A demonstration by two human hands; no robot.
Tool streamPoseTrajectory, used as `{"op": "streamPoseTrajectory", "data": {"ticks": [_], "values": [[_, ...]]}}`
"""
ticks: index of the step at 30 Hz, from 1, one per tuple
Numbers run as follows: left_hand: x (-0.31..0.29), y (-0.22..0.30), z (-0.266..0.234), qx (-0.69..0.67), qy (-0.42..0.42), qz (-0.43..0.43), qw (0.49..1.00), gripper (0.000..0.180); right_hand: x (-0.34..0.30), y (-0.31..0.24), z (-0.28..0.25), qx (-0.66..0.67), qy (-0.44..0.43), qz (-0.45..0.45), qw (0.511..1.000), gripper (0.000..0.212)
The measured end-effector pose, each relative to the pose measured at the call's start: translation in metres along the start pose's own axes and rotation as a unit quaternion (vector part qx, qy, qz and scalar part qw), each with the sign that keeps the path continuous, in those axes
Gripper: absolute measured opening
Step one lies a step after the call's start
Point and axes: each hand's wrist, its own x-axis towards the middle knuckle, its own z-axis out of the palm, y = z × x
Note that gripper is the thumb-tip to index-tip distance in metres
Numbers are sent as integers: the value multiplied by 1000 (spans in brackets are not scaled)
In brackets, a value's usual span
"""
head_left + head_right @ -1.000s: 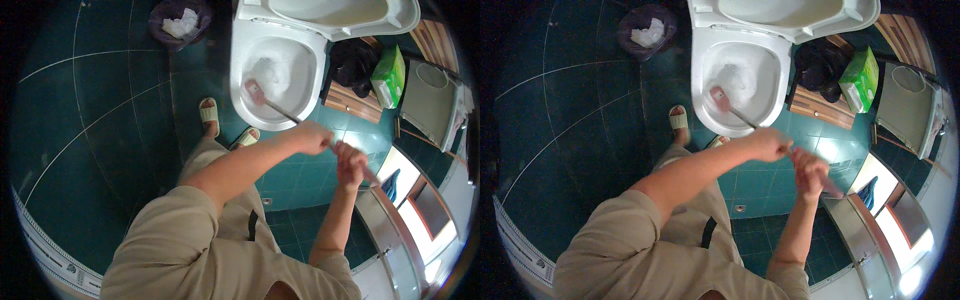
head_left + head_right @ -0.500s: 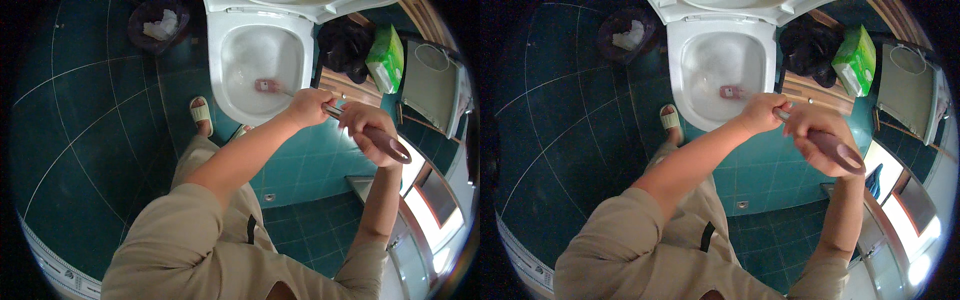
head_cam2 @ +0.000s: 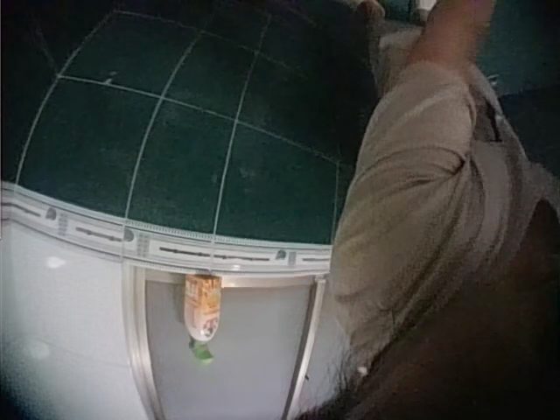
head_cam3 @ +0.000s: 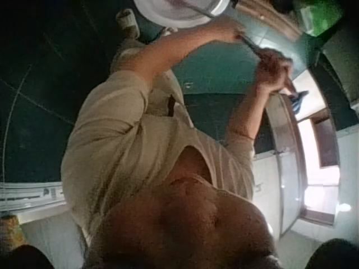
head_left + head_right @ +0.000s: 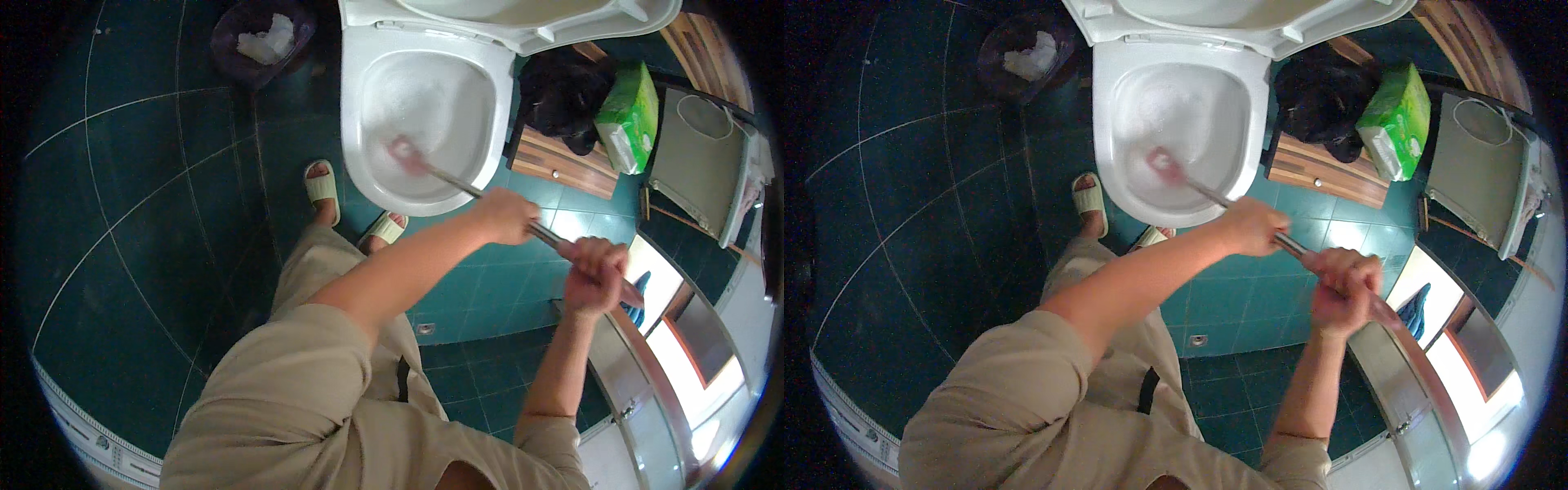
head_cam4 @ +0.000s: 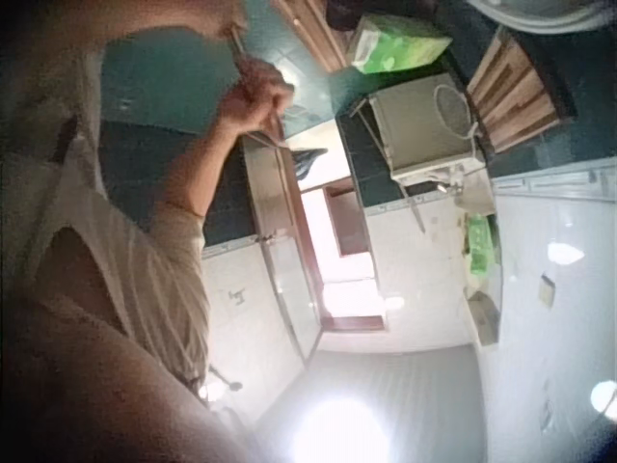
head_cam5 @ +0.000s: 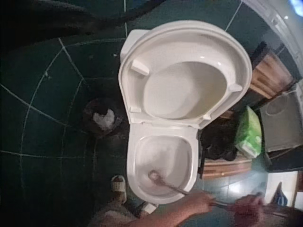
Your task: The person scrubs the inside of a toilet bowl using a long-handled toilet brush. They move the brush in circular and back-and-forth motions to clean the bowl's interior surfaces. The person then flushes the toilet to rinse the bowl.
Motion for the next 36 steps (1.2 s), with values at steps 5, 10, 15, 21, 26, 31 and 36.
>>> {"op": "streamPoseTrajectory", "data": {"ticks": [5,10,15,21,26,31,36], "values": [[26,-9,-2,-83,95,70,990,12,19,-16,24,-125,-134,-45,982,18],[-17,-26,-29,-63,-17,-23,998,14,-3,18,48,-87,-150,-50,984,22],[-31,-15,-49,-14,-40,-47,998,18,2,12,56,1,-72,29,997,22],[-82,-15,-35,-98,-15,64,993,15,-84,3,77,-172,-149,-27,973,13],[-31,-33,-26,-144,31,126,981,15,-47,19,69,-229,-152,-90,957,16],[2,-46,-38,-53,25,162,985,15,-35,33,60,-234,-126,-151,952,11],[-58,-38,-23,-116,25,195,974,18,-97,34,66,-333,-226,-185,896,12]]}}
